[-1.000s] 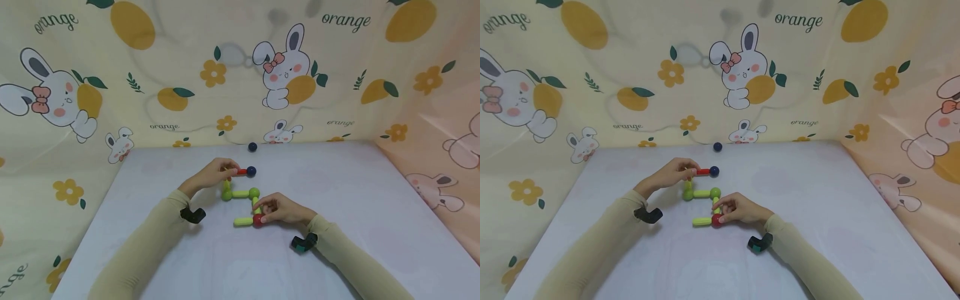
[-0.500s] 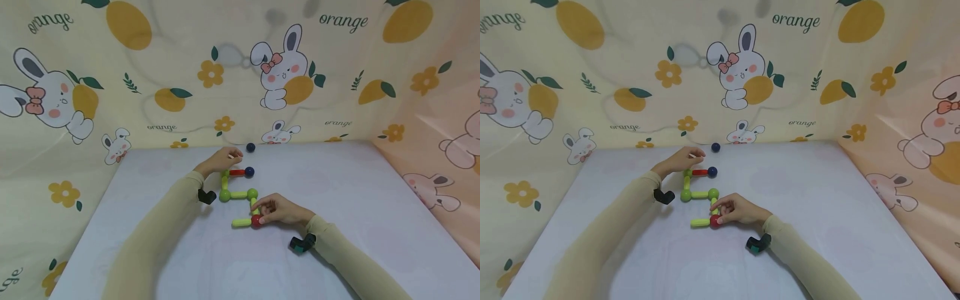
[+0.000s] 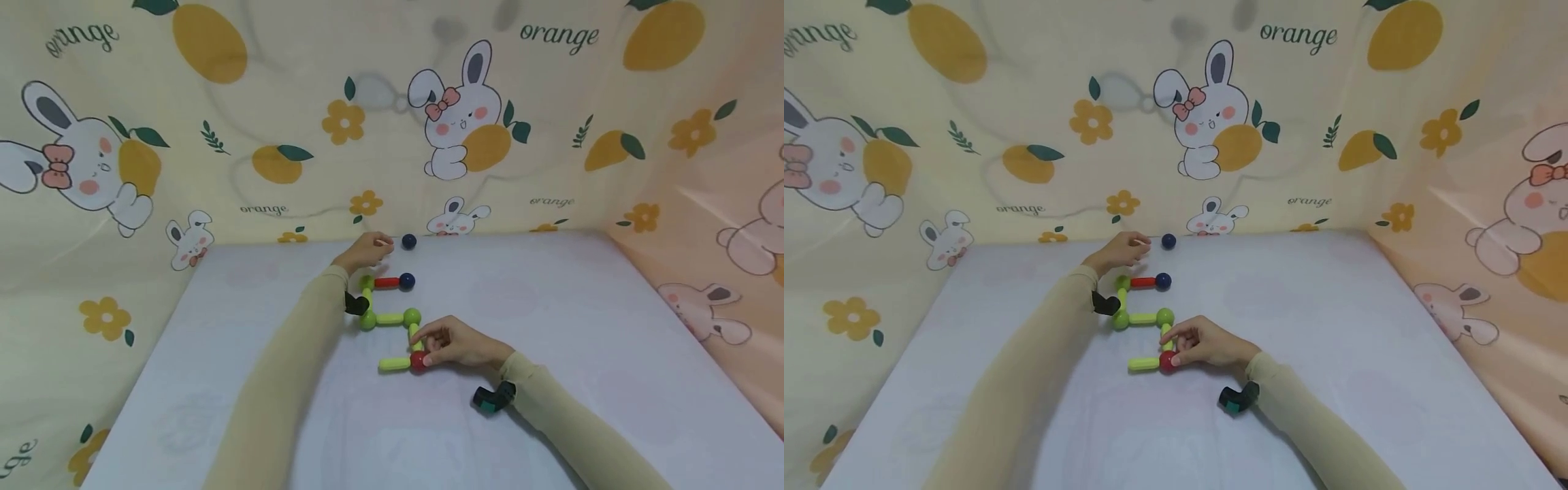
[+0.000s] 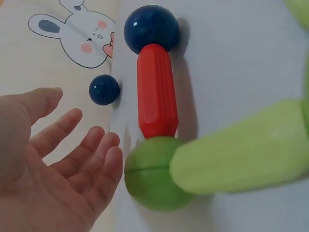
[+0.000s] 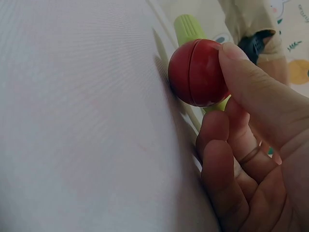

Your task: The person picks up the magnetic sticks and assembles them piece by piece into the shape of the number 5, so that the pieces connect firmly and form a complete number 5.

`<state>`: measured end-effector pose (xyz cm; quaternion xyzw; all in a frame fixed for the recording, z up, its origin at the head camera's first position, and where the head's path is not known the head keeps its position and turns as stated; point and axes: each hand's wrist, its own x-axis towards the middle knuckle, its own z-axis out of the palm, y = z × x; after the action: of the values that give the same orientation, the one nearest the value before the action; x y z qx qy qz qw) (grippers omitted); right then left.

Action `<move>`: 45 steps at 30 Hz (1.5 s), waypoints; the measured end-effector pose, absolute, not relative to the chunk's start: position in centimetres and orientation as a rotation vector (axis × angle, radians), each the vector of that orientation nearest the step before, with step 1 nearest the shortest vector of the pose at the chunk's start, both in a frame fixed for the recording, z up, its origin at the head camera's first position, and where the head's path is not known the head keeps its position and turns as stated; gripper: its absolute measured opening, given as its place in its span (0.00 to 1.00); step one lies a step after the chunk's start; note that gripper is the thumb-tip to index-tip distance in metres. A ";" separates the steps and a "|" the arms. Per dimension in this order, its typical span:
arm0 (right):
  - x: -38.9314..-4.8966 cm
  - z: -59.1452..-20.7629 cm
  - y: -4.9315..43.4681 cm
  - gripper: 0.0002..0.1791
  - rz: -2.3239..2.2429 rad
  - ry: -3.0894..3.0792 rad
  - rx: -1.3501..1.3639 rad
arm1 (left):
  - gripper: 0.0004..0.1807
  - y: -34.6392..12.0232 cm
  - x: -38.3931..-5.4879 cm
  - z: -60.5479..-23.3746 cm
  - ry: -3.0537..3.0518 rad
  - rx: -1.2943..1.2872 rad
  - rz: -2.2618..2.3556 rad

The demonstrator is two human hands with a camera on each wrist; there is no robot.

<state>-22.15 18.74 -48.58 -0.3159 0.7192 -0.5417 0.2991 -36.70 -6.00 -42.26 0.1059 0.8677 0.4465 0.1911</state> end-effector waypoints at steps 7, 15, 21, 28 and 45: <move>-22.2 -48.2 18.7 0.20 -1.431 1.939 -0.837 | 0.35 -4.3 -37.2 -42.2 2.443 0.336 1.108; -22.0 -48.4 18.8 0.21 -1.450 1.925 -0.837 | 0.41 -2.3 -38.2 -42.9 2.466 0.320 1.031; -22.1 -48.6 18.6 0.21 -1.442 1.932 -0.880 | 0.39 -1.3 -38.2 -42.6 2.593 0.414 0.682; -22.2 -48.6 18.6 0.20 -1.460 1.912 -0.860 | 0.30 -1.5 -37.3 -42.7 2.640 0.476 0.629; -22.2 -48.3 18.8 0.21 -1.421 1.932 -0.862 | 0.23 -4.7 -35.7 -42.0 2.632 0.619 0.819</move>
<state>-22.22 18.75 -48.33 -0.3235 0.7251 -0.5331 0.2922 -35.71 -4.74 -42.04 0.2164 0.9200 0.2863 0.1576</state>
